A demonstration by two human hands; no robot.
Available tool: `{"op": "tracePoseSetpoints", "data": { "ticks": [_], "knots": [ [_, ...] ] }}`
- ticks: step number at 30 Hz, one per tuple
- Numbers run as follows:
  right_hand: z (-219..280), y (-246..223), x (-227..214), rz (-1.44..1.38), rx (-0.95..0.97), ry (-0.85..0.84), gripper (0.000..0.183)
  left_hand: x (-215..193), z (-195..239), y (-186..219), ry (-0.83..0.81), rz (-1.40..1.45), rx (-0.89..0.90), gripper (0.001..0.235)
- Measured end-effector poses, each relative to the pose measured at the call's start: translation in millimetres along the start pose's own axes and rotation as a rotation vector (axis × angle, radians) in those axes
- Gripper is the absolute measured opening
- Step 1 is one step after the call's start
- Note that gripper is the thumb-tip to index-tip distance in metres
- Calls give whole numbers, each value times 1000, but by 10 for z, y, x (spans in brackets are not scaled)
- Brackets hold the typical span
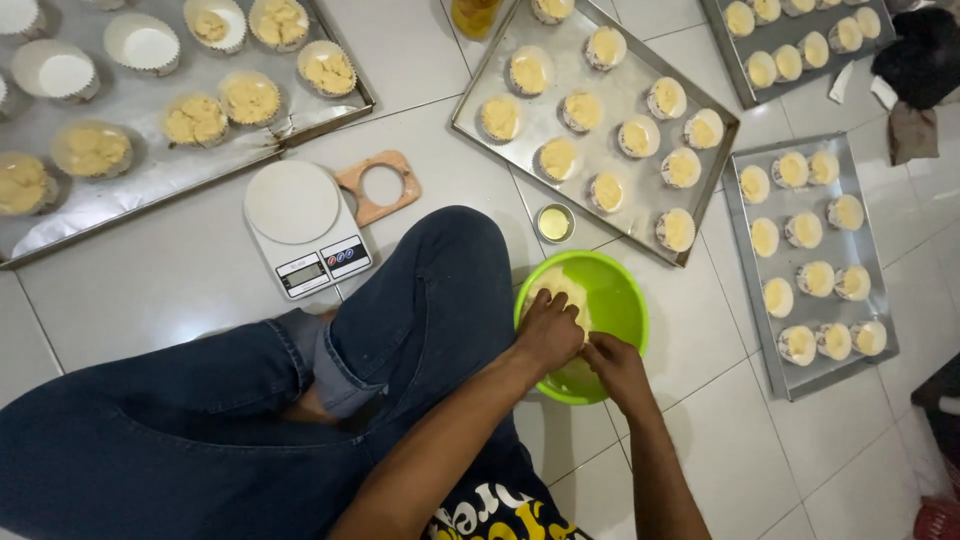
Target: Portioning dough by tearing small pieces, weighing them on a digital scale for consistency, and placing them into cupcake liners on a baking tray.
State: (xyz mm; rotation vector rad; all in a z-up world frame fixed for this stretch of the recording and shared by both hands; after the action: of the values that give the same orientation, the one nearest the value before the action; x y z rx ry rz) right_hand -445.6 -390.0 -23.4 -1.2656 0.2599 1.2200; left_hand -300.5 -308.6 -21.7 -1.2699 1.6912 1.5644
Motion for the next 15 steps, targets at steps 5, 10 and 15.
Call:
{"op": "tracePoseSetpoints", "data": {
  "ticks": [5, 10, 15],
  "knots": [
    [-87, -37, 15, -26, -2, -80, 32, 172, -6, -10, -69, -11, -12, 24],
    [5, -276, -229, -122, 114, -146, 35, -39, 33, 17, -96, 5, -24, 22],
    [26, 47, -376, -424, 289, -161, 26, 303, 32, -11, -115, -10, -7, 25]
  ]
}}
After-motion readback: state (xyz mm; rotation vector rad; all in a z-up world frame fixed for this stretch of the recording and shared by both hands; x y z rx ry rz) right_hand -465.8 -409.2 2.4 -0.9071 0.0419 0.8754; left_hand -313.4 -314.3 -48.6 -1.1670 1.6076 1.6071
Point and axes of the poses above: each hand's wrist, its own z-axis away from the middle knuckle, its own x-axis out of the palm, y = z × x, the point moved 6 cm from there along -z, towards the middle knuckle, and after that the axes turned 12 degrees about y, right-handed, at the moved point
